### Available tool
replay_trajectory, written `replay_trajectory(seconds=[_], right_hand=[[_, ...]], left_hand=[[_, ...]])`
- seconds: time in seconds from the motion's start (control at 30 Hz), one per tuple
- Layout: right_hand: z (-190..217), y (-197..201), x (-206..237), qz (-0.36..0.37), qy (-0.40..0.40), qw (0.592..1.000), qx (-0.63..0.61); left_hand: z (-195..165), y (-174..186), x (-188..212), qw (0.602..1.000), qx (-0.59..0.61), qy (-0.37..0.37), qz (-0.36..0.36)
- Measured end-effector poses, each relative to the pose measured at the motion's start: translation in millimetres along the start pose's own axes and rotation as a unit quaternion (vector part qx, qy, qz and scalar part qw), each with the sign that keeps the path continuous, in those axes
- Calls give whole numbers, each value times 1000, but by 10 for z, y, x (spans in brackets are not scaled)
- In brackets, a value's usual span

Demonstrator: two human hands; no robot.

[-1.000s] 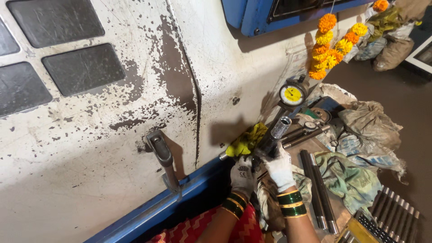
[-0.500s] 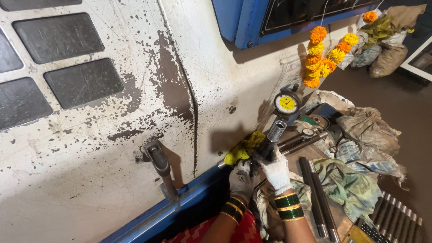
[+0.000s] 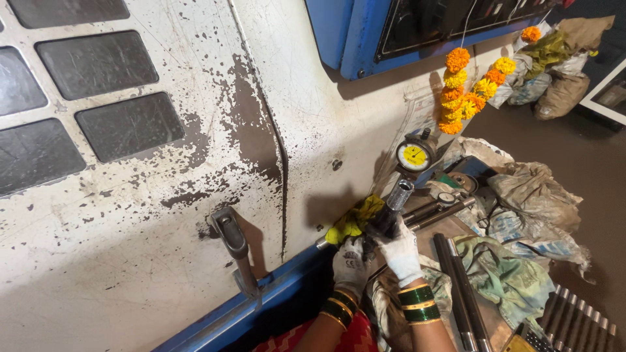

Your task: The person operates a lathe machine by turning a handle to open the door, then uses a tool to adjust a component inside the machine. They repeatedly open and close the door while making adjustments.

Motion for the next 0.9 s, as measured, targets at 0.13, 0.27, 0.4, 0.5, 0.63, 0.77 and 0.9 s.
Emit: replay_trajectory(seconds=[0.13,0.27,0.4,0.5,0.63,0.77,0.9], right_hand=[[70,18,20,5,9,1000,15],[114,66,54,-1,28,997,66],[75,134,135,6,19,998,56],[-29,174,214,-5,18,996,84],[-221,223,268,7,-32,997,75],[-269,353,278,25,42,995,88],[-392,655,235,74,-58,995,-35]], left_hand=[[-21,37,4,1000,5,-4,-12],[-92,101,10,1000,13,-11,-27],[-166,124,89,1000,16,2,5],[-225,101,196,999,-15,-32,-36],[-315,44,302,994,-41,-65,-76],[-397,62,292,993,-16,-69,-96],[-466,104,262,996,58,-36,-51]])
Point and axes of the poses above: each hand's wrist, its own x-axis away from the middle knuckle, its own y-axis out of the back of the hand, z = x × y, the point moved 2 cm from there along -x, towards the middle knuckle, and after that the axes turned 14 degrees about -y, right-handed, at the moved point
